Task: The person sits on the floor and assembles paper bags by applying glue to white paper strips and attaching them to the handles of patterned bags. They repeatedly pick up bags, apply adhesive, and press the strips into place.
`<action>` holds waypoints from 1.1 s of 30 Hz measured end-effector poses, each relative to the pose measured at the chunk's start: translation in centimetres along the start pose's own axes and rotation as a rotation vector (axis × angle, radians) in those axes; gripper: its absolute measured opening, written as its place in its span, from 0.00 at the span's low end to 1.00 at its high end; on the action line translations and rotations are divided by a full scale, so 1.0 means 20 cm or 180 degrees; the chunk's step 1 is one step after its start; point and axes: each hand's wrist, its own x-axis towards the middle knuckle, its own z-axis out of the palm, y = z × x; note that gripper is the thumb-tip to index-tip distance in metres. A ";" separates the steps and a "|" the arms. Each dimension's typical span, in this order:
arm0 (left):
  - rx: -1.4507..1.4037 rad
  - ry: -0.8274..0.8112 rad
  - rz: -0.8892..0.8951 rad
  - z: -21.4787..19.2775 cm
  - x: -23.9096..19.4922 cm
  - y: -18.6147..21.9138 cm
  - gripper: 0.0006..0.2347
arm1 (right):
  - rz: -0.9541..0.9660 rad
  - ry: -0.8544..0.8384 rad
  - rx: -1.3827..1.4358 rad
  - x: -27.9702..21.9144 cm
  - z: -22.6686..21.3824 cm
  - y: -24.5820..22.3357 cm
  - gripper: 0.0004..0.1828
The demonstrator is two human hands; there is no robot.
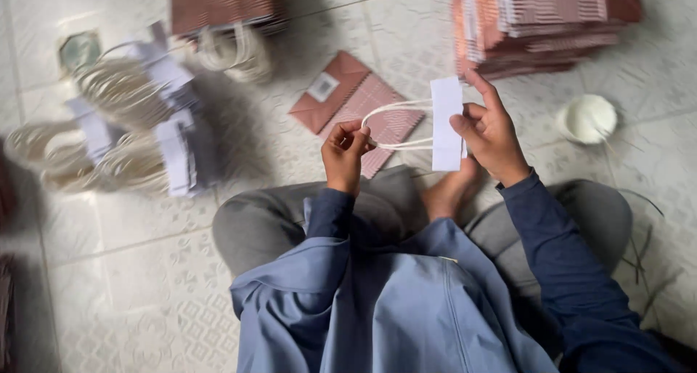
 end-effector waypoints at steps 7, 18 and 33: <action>-0.0032 -0.0215 -0.0725 0.44 -0.14 -0.37 0.09 | 0.0108 0.0489 -0.0088 -0.13 -0.50 0.18 0.41; 0.2023 -0.1398 0.1593 0.72 -0.04 -0.36 0.08 | -0.0260 -0.0362 -0.2294 -0.12 -1.11 0.41 0.18; 0.5274 -0.1973 0.1549 0.97 0.00 -0.87 0.43 | 0.1377 0.1795 -0.1165 -0.81 -1.54 0.53 0.31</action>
